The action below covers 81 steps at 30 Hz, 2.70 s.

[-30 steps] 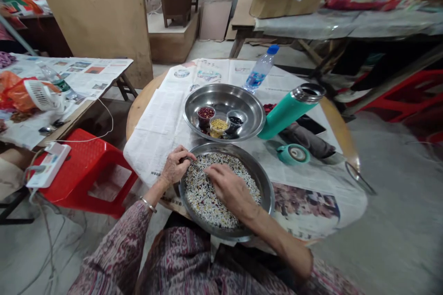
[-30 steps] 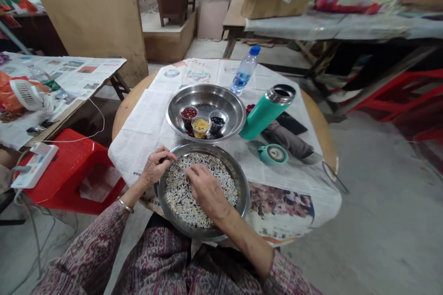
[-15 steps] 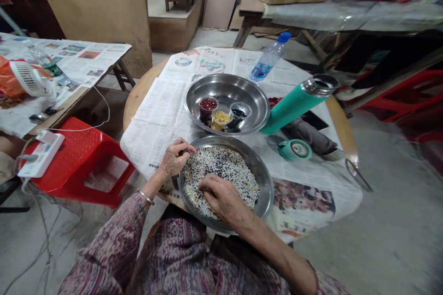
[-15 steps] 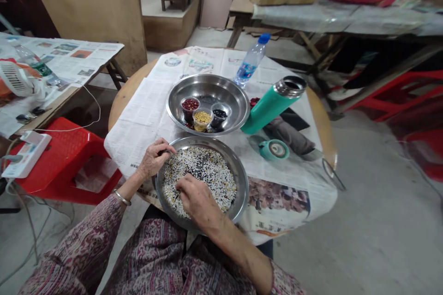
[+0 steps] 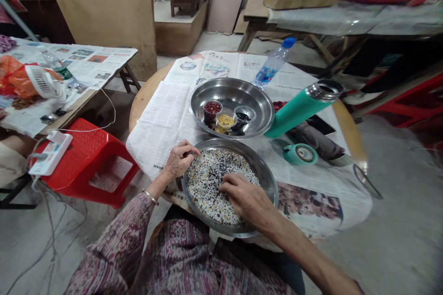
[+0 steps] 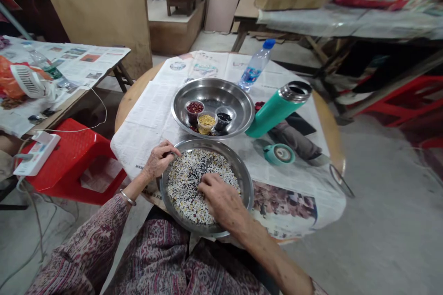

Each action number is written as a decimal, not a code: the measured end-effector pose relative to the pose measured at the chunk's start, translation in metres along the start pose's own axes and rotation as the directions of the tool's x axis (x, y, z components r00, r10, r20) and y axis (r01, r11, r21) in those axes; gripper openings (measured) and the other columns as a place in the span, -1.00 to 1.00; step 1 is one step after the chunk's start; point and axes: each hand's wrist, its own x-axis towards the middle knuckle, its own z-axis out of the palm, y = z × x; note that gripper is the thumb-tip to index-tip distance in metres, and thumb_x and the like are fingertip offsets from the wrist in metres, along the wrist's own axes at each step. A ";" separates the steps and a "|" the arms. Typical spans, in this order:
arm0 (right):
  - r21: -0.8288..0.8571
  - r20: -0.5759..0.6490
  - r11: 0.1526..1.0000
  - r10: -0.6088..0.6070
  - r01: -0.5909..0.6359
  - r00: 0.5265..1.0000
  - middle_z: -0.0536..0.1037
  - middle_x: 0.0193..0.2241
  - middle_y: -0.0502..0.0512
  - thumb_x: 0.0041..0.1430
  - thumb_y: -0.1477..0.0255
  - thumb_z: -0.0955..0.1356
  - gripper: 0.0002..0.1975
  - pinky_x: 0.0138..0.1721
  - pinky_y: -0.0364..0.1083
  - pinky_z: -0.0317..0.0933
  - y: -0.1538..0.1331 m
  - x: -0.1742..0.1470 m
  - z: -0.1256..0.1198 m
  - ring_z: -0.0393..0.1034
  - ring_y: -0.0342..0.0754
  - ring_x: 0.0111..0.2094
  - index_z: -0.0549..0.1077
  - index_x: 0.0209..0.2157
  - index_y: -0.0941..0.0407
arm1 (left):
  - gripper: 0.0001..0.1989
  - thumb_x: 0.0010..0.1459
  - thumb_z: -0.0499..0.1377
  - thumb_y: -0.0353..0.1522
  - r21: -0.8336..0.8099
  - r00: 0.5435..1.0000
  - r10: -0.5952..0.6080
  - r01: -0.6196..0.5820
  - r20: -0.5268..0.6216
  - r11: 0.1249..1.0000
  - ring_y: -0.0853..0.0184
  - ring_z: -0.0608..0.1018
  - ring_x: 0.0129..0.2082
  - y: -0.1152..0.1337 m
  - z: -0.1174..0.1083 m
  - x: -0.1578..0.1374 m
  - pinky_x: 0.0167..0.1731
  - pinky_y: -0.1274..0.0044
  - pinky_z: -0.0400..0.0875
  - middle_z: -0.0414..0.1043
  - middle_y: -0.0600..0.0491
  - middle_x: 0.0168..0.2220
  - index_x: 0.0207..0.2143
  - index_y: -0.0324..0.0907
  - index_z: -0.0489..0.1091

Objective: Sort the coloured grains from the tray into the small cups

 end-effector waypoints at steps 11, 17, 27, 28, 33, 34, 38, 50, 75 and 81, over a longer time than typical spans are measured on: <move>0.131 -0.060 0.988 0.095 -0.086 0.994 0.48 -0.22 0.12 0.05 0.59 0.36 -0.77 -0.17 -0.03 0.31 -0.020 0.037 0.017 0.40 0.00 -0.20 0.50 -0.22 0.09 | -0.72 0.04 0.07 -0.59 0.022 1.000 -0.016 0.016 -0.007 1.000 0.39 0.42 -0.35 0.003 -0.001 -0.001 -0.28 0.54 0.33 0.33 0.06 -0.36 -0.37 -0.21 0.56; 0.379 -0.076 0.924 0.094 -0.058 0.993 0.50 -0.45 -0.02 0.00 0.71 0.28 -0.76 -0.29 -0.14 0.22 -0.019 0.052 0.018 0.37 -0.13 -0.40 0.47 -0.43 0.11 | -0.72 0.05 0.07 -0.59 0.035 1.000 -0.005 0.005 -0.005 0.999 0.38 0.43 -0.35 0.001 0.000 0.000 -0.26 0.53 0.35 0.33 0.06 -0.37 -0.36 -0.20 0.56; -0.005 -0.027 0.976 -0.220 0.220 0.975 0.50 -0.18 0.21 0.23 0.50 0.31 -0.90 0.00 0.11 0.26 -0.006 0.084 0.000 0.34 0.09 -0.06 0.49 -0.28 0.14 | -0.69 0.07 0.07 -0.59 0.012 1.000 -0.020 0.020 -0.010 1.000 0.36 0.47 -0.28 -0.001 0.001 -0.001 -0.19 0.52 0.39 0.38 0.05 -0.34 -0.28 -0.21 0.57; -0.011 -0.012 0.982 -0.187 0.187 0.982 0.50 -0.21 0.20 0.24 0.53 0.29 -0.87 -0.05 0.07 0.29 0.000 0.079 -0.003 0.35 0.06 -0.12 0.48 -0.29 0.14 | -0.69 0.07 0.07 -0.59 0.013 1.000 -0.021 0.021 -0.006 1.000 0.36 0.47 -0.29 -0.001 0.001 -0.001 -0.21 0.53 0.38 0.37 0.05 -0.35 -0.28 -0.21 0.58; 0.142 0.091 0.988 -0.070 0.057 0.993 0.50 -0.31 0.09 0.27 0.56 0.26 -0.83 -0.22 -0.07 0.30 0.017 0.033 -0.017 0.41 -0.06 -0.29 0.48 -0.26 0.10 | -0.69 0.05 0.08 -0.61 0.000 1.000 -0.019 0.019 -0.011 1.000 0.38 0.44 -0.33 -0.002 0.002 -0.001 -0.27 0.55 0.35 0.33 0.06 -0.38 -0.33 -0.19 0.58; 0.166 0.099 0.985 -0.066 0.049 0.993 0.50 -0.31 0.08 0.28 0.54 0.26 -0.84 -0.22 -0.08 0.31 0.013 0.022 -0.019 0.42 -0.06 -0.28 0.48 -0.26 0.09 | -0.69 0.04 0.08 -0.61 -0.006 1.000 -0.015 0.015 -0.013 1.000 0.38 0.43 -0.34 -0.002 0.002 -0.001 -0.28 0.55 0.35 0.33 0.06 -0.38 -0.33 -0.20 0.58; 0.096 0.109 0.978 -0.195 0.184 0.975 0.52 -0.18 0.12 0.27 0.53 0.28 -0.82 -0.17 -0.03 0.33 -0.024 0.002 -0.012 0.40 0.01 -0.14 0.50 -0.19 0.06 | -0.69 0.07 0.07 -0.60 -0.001 1.000 -0.008 0.008 -0.002 1.000 0.38 0.42 -0.34 -0.002 0.001 -0.001 -0.30 0.55 0.34 0.32 0.06 -0.37 -0.32 -0.20 0.58; -0.026 -0.066 0.995 0.092 -0.094 0.994 0.52 -0.19 0.17 0.23 0.60 0.23 -0.75 -0.12 0.00 0.33 0.017 0.008 -0.026 0.40 0.03 -0.15 0.52 -0.26 0.08 | -0.69 0.07 0.08 -0.60 0.028 1.000 0.010 -0.010 -0.001 1.000 0.39 0.41 -0.35 -0.005 0.001 0.000 -0.30 0.55 0.33 0.31 0.07 -0.38 -0.30 -0.20 0.59; 0.211 -0.087 0.970 0.140 -0.119 0.986 0.50 -0.34 0.06 0.15 0.67 0.25 -0.77 -0.16 -0.10 0.25 -0.012 0.040 0.015 0.40 -0.07 -0.29 0.47 -0.30 0.12 | -0.71 0.07 0.09 -0.58 0.000 1.000 0.010 -0.010 -0.013 1.000 0.38 0.43 -0.32 -0.003 0.000 0.000 -0.28 0.55 0.33 0.33 0.06 -0.37 -0.33 -0.20 0.58; 0.218 0.079 0.971 -0.121 0.101 0.990 0.50 -0.28 0.09 0.23 0.58 0.29 -0.85 -0.21 -0.12 0.27 -0.047 0.026 0.010 0.38 -0.07 -0.23 0.50 -0.28 0.12 | -0.72 0.08 0.09 -0.58 0.012 1.000 0.019 -0.019 -0.017 1.000 0.39 0.42 -0.33 -0.003 0.001 0.001 -0.28 0.56 0.33 0.33 0.07 -0.37 -0.33 -0.20 0.59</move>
